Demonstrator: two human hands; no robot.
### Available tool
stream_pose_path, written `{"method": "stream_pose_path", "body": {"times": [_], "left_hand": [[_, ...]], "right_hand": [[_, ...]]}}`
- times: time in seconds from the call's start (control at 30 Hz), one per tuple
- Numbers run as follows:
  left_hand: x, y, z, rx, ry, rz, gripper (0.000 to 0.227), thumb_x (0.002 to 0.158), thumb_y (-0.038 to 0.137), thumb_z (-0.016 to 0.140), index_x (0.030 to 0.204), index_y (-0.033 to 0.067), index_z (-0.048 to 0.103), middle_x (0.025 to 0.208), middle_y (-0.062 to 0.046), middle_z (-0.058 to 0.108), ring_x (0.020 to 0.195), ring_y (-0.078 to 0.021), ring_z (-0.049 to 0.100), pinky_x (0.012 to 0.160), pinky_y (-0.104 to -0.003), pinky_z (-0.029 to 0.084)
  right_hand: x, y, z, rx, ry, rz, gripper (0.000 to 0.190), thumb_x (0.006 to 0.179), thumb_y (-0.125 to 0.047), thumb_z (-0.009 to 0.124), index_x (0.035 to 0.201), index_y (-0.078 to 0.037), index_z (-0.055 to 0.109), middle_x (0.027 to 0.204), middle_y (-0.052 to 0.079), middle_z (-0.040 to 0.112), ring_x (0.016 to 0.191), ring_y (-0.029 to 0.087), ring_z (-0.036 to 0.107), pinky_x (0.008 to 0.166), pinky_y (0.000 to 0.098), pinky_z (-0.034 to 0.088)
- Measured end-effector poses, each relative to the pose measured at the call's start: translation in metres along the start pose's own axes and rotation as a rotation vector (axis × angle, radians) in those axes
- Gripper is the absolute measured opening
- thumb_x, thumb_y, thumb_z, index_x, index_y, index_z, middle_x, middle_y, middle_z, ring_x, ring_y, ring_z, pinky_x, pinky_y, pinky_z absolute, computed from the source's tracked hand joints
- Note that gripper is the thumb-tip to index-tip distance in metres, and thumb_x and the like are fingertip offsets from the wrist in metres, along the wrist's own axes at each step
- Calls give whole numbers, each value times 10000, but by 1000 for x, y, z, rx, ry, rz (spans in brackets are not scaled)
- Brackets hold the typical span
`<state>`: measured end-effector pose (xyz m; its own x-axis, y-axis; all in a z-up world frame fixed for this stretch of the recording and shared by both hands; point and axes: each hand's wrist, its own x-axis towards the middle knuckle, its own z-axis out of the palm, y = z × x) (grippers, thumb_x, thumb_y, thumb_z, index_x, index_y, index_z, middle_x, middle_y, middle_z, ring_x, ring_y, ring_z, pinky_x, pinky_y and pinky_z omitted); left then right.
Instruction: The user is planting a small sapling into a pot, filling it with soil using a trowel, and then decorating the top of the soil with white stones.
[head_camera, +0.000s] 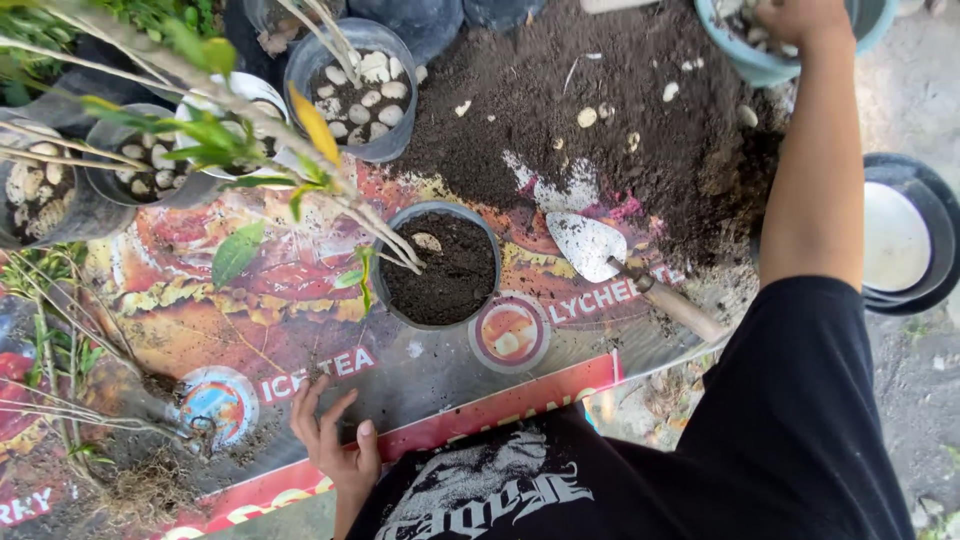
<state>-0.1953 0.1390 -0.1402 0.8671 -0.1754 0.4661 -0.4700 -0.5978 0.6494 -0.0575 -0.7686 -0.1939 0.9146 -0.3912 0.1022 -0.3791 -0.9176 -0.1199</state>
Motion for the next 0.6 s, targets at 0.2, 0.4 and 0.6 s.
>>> {"method": "stream_pose_path", "body": {"times": [0.2,0.4,0.6], "left_hand": [[0,-1,-3,-39,29,-16,311,937,294,604,1127,65,694,1428,-171,583,1457,-395,418,1249,-521,279],[-3,-8,0,-68,41,-14,312,894,266,614,1104,55,709,1420,-180,578,1453,-395,427,1234,-525,270],[-2,-8,2,-106,76,-27,312,919,292,617,1099,56,713,1417,-175,589,1437,-388,453,1221,-515,295]], "right_hand": [[-6,5,-16,-16,331,-52,241,868,-181,667,885,39,760,847,225,728,810,372,732,828,462,589],[-13,-6,-54,-12,488,-51,269,909,-170,652,844,87,701,812,270,677,811,439,688,810,501,584],[-7,-4,-58,18,629,52,269,891,-167,665,805,87,692,792,264,682,730,401,719,712,473,593]]}}
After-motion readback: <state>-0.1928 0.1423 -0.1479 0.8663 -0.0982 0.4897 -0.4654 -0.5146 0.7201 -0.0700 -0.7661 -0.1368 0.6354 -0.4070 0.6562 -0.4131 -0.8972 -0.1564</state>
